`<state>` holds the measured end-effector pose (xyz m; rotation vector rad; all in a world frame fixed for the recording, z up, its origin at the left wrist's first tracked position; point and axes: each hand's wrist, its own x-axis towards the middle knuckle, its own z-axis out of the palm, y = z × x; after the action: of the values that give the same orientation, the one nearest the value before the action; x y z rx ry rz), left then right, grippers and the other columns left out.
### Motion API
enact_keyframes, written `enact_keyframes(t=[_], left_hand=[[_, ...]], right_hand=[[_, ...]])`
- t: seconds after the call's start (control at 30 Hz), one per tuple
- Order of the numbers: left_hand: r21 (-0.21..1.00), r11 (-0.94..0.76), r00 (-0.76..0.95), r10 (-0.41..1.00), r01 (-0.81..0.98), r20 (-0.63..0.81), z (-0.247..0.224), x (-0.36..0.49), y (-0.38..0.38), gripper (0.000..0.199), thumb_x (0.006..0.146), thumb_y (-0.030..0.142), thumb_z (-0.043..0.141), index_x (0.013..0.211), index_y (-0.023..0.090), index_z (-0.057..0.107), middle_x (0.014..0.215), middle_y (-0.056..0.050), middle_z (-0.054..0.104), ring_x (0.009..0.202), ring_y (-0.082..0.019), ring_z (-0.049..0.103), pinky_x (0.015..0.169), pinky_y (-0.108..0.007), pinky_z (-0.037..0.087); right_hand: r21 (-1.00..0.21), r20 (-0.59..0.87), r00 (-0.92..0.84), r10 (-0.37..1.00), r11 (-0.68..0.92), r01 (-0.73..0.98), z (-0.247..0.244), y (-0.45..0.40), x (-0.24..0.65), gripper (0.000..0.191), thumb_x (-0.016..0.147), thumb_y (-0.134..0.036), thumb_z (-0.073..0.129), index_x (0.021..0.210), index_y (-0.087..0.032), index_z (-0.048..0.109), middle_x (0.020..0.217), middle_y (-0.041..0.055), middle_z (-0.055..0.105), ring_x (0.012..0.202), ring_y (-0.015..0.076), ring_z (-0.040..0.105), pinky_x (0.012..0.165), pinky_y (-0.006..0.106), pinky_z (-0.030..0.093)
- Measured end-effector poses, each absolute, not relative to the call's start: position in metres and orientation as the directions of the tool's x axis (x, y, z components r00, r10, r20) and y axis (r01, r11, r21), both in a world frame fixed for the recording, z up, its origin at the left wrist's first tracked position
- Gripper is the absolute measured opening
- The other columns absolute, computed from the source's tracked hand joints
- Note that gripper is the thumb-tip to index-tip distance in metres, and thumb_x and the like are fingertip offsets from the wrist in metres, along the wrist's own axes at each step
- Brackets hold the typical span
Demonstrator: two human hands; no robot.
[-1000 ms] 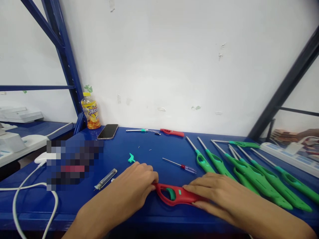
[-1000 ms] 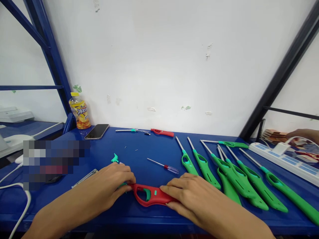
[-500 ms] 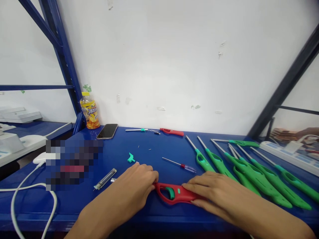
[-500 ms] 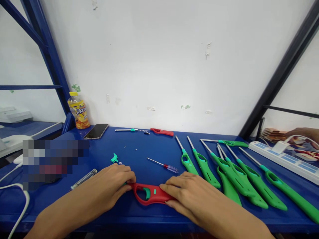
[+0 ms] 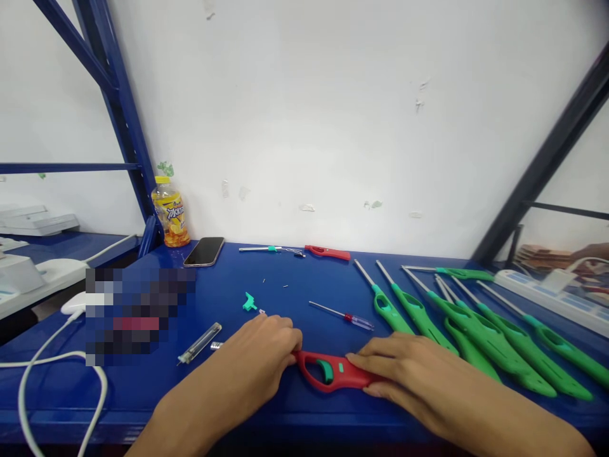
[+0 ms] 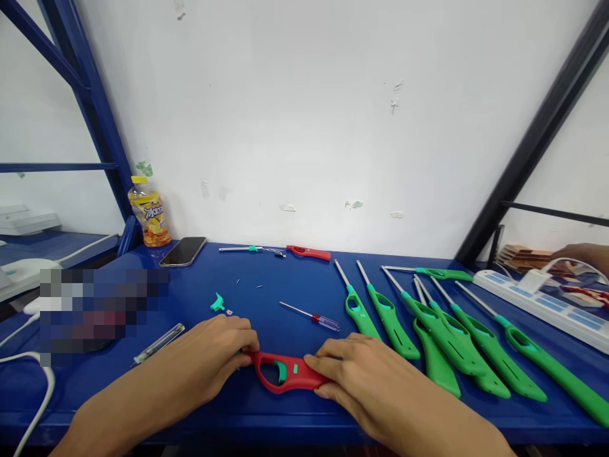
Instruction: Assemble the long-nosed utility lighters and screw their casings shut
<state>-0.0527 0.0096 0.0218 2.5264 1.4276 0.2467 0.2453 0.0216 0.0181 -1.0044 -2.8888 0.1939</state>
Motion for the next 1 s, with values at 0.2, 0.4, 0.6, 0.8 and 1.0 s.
enact_keyframes(t=[0.2,0.4,0.6,0.8,1.0], left_hand=[[0.443,-0.422,0.476,0.879,0.791,-0.013,0.030,-0.058,0.013,0.019,0.100,0.013,0.059,0.097,0.026,0.071,0.103,0.001,0.072,0.100,-0.021,0.065,0.083,-0.032,0.043],[0.481,-0.377,0.428,0.904,0.792,0.005,0.028,-0.058,0.013,0.018,0.097,0.012,0.057,0.093,0.026,0.068,0.099,0.002,0.071,0.097,-0.020,0.065,0.081,-0.030,0.044],[0.460,-0.376,0.427,0.904,0.805,-0.009,0.026,-0.052,0.019,0.021,0.097,0.010,0.058,0.088,0.025,0.070,0.096,0.002,0.072,0.093,-0.021,0.066,0.080,-0.031,0.045],[0.350,-0.470,0.494,0.869,0.810,0.025,0.018,-0.054,0.019,0.021,0.101,0.015,0.058,0.100,0.028,0.073,0.105,-0.001,0.072,0.096,-0.023,0.067,0.084,-0.037,0.046],[0.132,-0.375,0.383,0.923,0.917,-0.039,0.020,-0.057,0.012,0.020,0.099,0.019,0.061,0.112,0.025,0.075,0.117,-0.010,0.071,0.106,-0.035,0.067,0.088,-0.048,0.049]], right_hand=[[-0.220,0.034,-0.769,0.638,0.756,0.617,0.023,0.020,0.239,0.028,0.113,-0.034,0.051,0.129,-0.032,0.073,0.130,0.0023,0.076,0.111,0.0260,0.073,0.098,0.037,0.052],[-0.355,0.048,-0.732,0.680,0.697,0.624,0.033,0.020,0.237,0.018,0.107,-0.027,0.063,0.114,-0.030,0.080,0.112,0.0005,0.079,0.097,0.0195,0.075,0.087,0.029,0.052],[-0.366,0.064,-0.683,0.728,0.654,0.662,0.024,0.016,0.241,0.017,0.106,-0.038,0.066,0.113,-0.032,0.080,0.112,0.0011,0.073,0.096,0.0198,0.072,0.087,0.031,0.052],[-0.372,0.163,-0.588,0.793,0.601,0.708,-0.007,0.002,0.241,0.028,0.111,-0.041,0.053,0.126,-0.032,0.075,0.120,0.0056,0.069,0.104,0.0238,0.071,0.090,0.036,0.057],[-0.413,0.214,-0.529,0.821,0.567,0.713,-0.022,-0.002,0.240,0.030,0.112,-0.039,0.052,0.136,-0.036,0.071,0.125,0.0060,0.067,0.108,0.0240,0.070,0.096,0.039,0.058]])
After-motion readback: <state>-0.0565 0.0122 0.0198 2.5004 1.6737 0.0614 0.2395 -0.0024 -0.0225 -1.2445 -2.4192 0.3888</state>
